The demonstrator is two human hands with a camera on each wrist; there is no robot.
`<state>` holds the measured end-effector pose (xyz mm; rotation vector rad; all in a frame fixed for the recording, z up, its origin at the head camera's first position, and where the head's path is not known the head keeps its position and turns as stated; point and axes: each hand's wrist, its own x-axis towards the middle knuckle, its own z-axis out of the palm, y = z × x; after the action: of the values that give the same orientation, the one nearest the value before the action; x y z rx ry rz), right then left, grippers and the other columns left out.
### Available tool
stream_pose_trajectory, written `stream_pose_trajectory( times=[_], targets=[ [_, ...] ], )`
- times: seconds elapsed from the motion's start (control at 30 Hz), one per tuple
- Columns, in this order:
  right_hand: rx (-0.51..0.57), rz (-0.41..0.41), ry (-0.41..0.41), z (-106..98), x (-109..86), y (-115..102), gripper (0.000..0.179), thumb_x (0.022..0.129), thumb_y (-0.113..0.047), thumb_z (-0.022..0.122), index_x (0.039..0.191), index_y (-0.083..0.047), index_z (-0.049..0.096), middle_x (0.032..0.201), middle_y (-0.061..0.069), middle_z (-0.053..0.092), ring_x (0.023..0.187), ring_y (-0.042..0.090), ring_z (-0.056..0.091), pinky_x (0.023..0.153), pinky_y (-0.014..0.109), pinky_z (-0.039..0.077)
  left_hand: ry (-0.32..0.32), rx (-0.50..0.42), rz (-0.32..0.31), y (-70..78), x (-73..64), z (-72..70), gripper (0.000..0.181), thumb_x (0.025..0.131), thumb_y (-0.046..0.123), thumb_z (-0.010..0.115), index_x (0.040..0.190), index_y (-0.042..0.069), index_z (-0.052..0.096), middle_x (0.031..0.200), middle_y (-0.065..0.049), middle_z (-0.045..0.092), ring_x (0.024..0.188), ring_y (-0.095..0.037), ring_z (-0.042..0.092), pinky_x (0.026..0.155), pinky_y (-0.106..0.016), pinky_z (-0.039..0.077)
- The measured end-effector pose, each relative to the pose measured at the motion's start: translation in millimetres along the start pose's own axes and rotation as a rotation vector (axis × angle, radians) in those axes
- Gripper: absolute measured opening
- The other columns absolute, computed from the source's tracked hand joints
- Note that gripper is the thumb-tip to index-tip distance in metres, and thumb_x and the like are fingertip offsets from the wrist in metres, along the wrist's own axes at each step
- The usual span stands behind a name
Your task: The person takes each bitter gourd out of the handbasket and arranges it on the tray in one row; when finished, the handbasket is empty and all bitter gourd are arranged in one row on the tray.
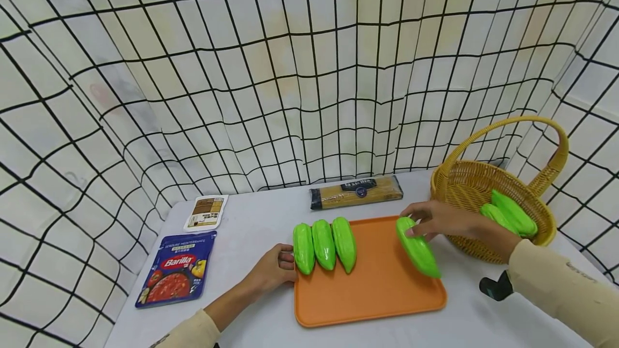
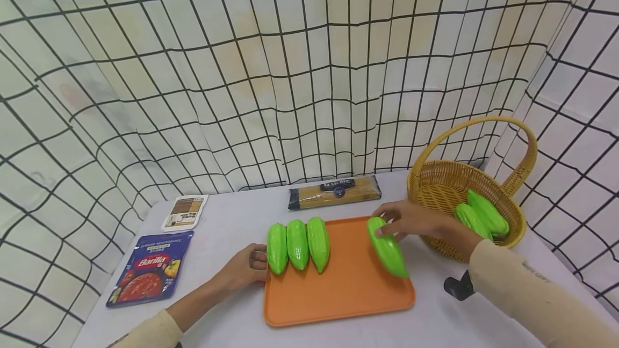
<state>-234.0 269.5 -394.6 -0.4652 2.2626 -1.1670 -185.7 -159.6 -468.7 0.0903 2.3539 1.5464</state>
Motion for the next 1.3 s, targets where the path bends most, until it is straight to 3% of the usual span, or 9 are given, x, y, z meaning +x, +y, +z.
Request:
stream_pose_trajectory(
  times=[0.53, 0.8, 1.3],
  targets=[
    [-0.037, 0.037, 0.038, 17, 30.8, -11, 0.06, 0.088, -0.038, 0.075, 0.137, -0.008, 0.056, 0.122, 0.013, 0.064, 0.102, 0.022, 0.064, 0.082, 0.042, 0.06, 0.022, 0.046, -0.008, 3.0, -2.7, 2.1, 0.069, 0.07, 0.0, 0.075, 0.135, -0.005, 0.049, 0.114, -0.015, 0.058, 0.098, -0.02, 0.061, 0.079, -0.032, 0.06],
    [-0.023, 0.058, 0.065, 20, 50.2, -15, 0.069, 0.088, -0.039, 0.076, 0.141, -0.004, 0.052, 0.126, 0.018, 0.061, 0.116, 0.03, 0.063, 0.085, 0.041, 0.062, 0.015, 0.025, -0.011, 1.4, -2.4, 1.7, 0.07, 0.07, -0.001, 0.074, 0.135, -0.006, 0.048, 0.114, -0.015, 0.058, 0.098, -0.02, 0.061, 0.077, -0.031, 0.06],
    [0.004, 0.075, 0.064, 33, 82.1, -18, 0.068, 0.088, -0.038, 0.076, 0.143, -0.005, 0.051, 0.138, 0.024, 0.053, 0.102, 0.025, 0.069, 0.085, 0.042, 0.062, 0.018, 0.019, 0.0, -0.8, 0.5, 0.2, 0.07, 0.071, -0.001, 0.074, 0.135, -0.006, 0.048, 0.114, -0.015, 0.058, 0.098, -0.02, 0.061, 0.076, -0.032, 0.061]
  ],
)
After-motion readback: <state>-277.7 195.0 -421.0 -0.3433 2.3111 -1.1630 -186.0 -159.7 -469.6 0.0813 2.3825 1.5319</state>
